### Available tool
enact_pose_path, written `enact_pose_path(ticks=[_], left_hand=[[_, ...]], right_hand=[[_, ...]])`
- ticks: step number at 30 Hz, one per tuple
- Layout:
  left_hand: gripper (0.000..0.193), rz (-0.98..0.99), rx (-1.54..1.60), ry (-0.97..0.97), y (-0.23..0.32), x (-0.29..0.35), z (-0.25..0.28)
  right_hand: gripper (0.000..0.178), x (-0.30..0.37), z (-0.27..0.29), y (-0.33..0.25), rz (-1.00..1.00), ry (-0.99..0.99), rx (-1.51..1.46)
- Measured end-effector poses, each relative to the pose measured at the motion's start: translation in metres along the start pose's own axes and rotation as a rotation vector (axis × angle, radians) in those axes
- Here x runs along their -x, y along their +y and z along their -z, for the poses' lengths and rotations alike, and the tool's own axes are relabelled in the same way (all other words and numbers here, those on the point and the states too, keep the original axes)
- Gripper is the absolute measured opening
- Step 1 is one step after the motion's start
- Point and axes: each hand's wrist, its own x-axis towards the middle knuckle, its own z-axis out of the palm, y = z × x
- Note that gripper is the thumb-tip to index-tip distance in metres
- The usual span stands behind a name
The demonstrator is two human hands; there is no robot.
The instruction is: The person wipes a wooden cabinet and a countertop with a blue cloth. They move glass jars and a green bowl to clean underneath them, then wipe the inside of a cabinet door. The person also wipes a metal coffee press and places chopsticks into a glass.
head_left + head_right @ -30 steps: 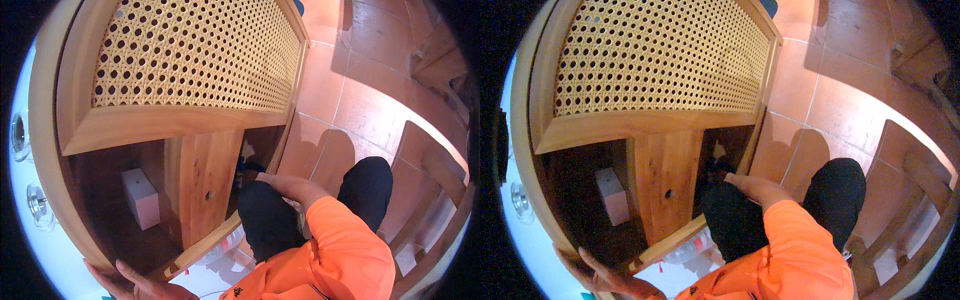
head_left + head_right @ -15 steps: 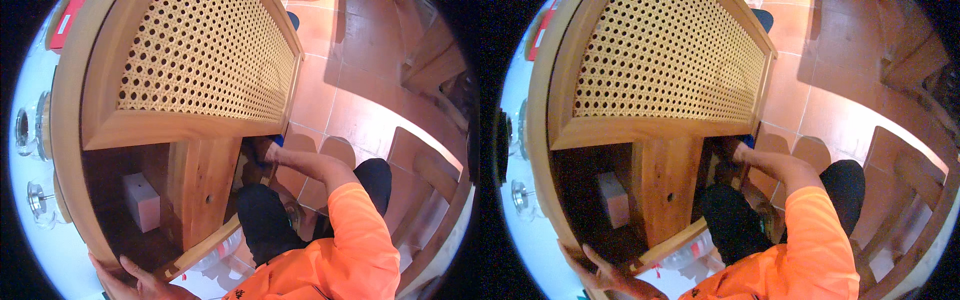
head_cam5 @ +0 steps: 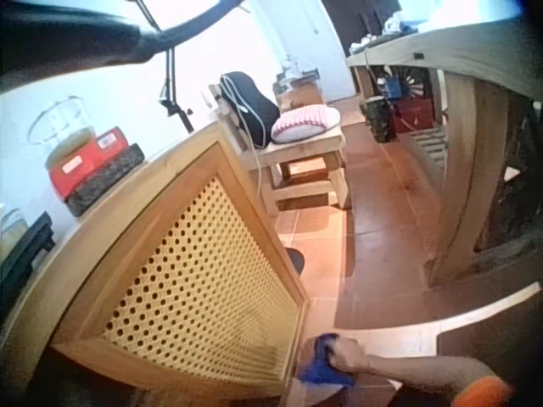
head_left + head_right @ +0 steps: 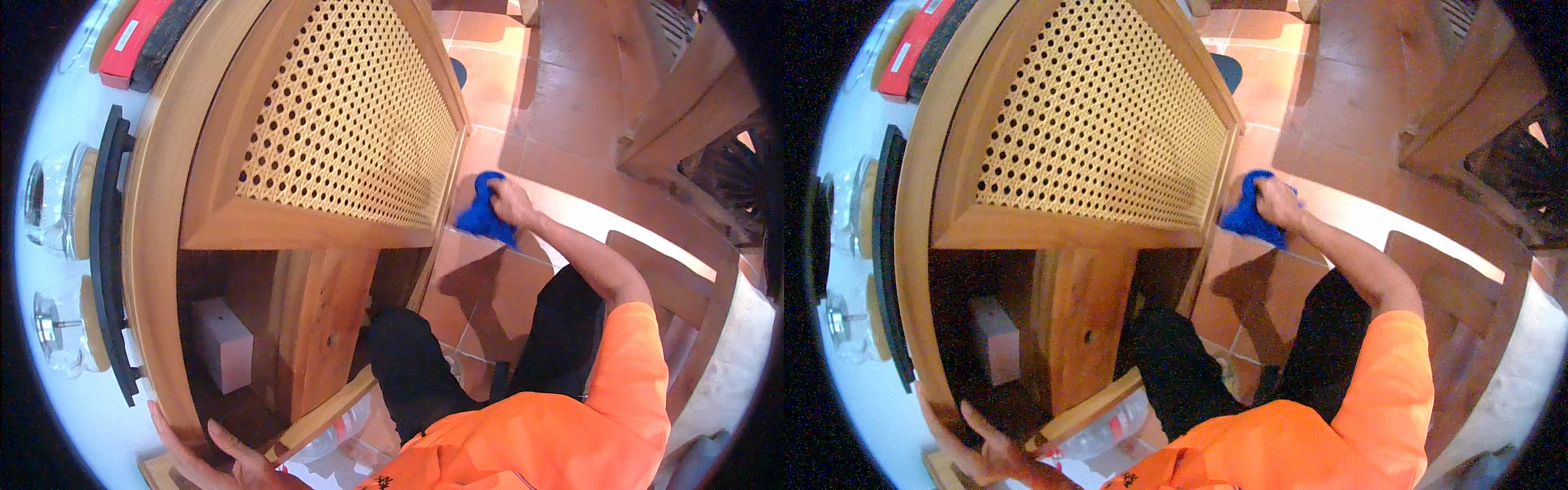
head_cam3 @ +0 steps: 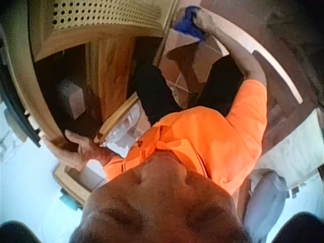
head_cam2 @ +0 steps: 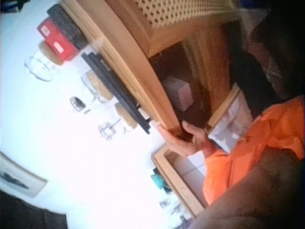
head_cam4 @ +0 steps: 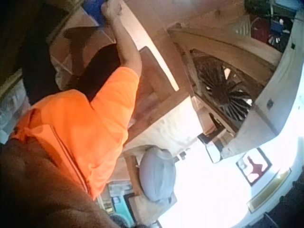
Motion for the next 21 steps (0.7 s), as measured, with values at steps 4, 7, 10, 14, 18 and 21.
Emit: enact_pose_path(ticks=[4,7,10,14,18,21], left_hand=[[0.040,-0.059,0.000,0.067,0.017,-0.013,0.001],[0.039,-0.089,-0.055,0.129,0.021,-0.018,-0.003],[0.042,-0.066,0.027,0.182,0.018,-0.014,-0.012],[0.042,-0.015,-0.032,0.154,0.018,-0.004,-0.008],[0.045,0.009,0.019,0.094,0.019,-0.009,-0.007],[0.046,-0.057,-0.065,0.024,0.013,-0.011,0.001]], right_hand=[[0.042,-0.071,0.041,-0.029,0.056,0.495,-0.454],[0.044,-0.129,0.005,-0.013,-0.033,0.691,-0.493],[0.036,-0.134,-0.082,-0.010,-0.413,0.593,-0.485],[0.018,-0.049,-0.148,-0.061,-0.203,0.817,-0.933],[0.025,0.020,-0.256,-0.092,-0.441,0.791,-1.148],[0.032,0.115,-0.269,-0.147,-0.434,0.621,-1.298]])
